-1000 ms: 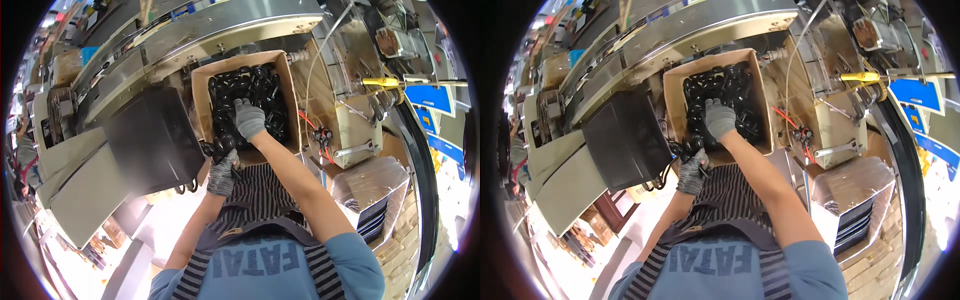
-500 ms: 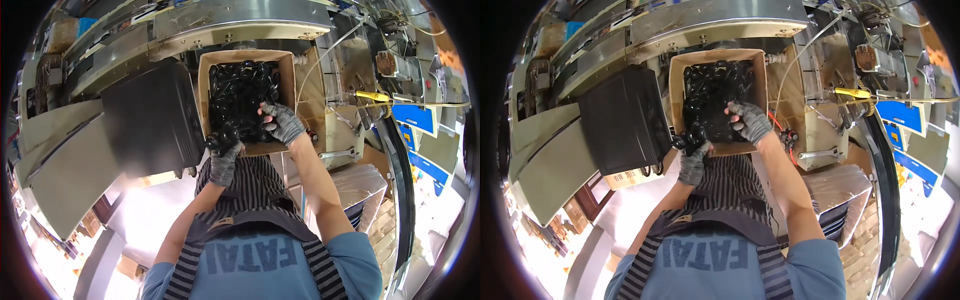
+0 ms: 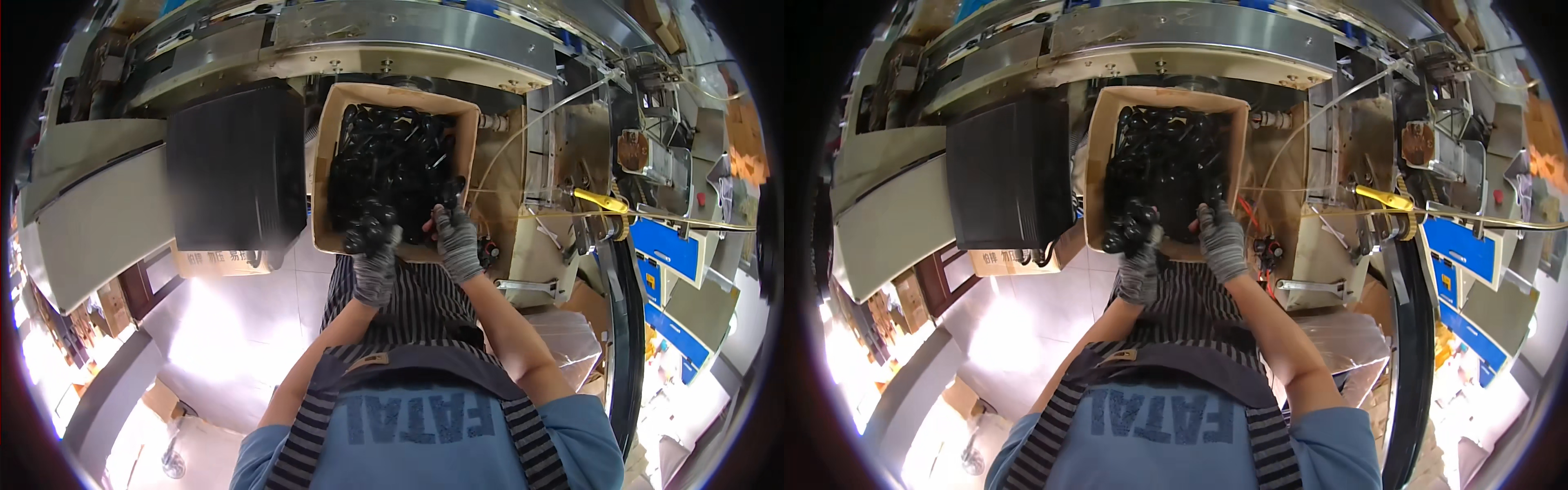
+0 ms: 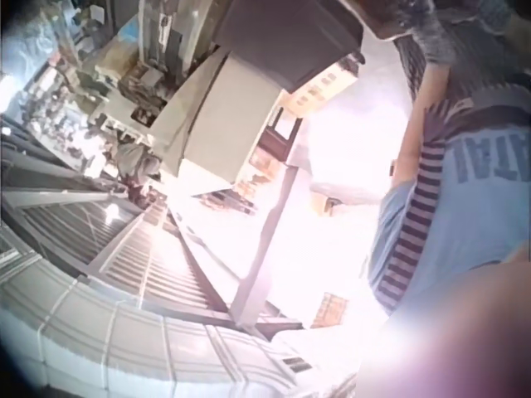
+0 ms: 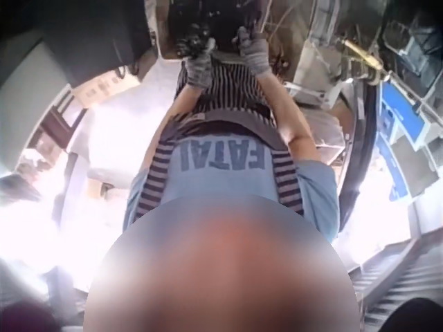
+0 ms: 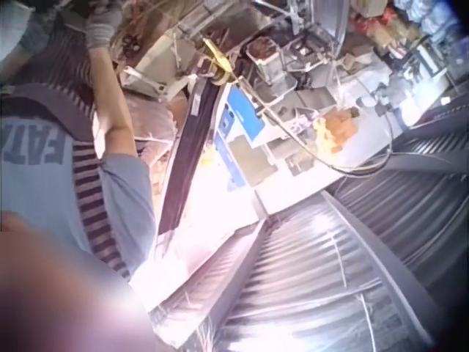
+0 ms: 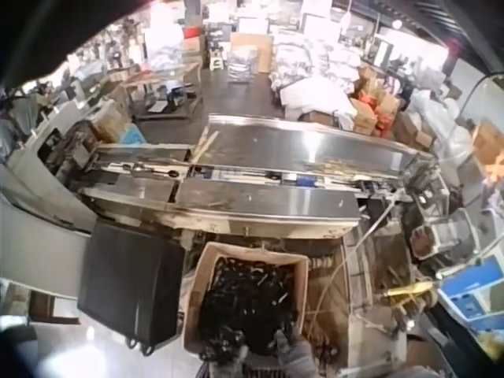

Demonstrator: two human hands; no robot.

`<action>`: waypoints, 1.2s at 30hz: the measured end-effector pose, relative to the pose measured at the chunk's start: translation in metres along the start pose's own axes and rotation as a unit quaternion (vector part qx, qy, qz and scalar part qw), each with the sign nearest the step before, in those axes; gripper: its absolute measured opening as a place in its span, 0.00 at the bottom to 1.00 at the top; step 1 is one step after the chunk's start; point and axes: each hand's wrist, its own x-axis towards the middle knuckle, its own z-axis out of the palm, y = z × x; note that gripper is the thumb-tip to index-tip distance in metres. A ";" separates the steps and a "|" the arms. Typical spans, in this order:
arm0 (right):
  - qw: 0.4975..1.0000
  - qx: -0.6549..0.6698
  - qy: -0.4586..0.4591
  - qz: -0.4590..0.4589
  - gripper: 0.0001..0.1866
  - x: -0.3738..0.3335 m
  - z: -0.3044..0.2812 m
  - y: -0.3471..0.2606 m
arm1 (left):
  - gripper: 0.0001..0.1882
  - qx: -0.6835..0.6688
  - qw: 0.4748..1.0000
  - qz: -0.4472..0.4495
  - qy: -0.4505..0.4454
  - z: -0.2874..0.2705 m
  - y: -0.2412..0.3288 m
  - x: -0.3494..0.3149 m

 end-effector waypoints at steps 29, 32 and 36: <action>0.935 -0.229 0.001 -0.271 0.12 0.107 0.054 -0.045 | 0.05 -0.353 0.874 -0.318 -0.100 -0.092 0.050 -0.030; 0.684 -0.667 -0.070 -0.286 0.15 0.062 0.091 -0.051 | 0.06 -0.340 0.858 -0.363 -0.125 -0.096 0.051 -0.034; 0.620 -0.761 -0.038 -0.185 0.13 0.070 0.106 -0.030 | 0.08 -0.358 0.848 -0.363 -0.143 -0.099 0.042 -0.036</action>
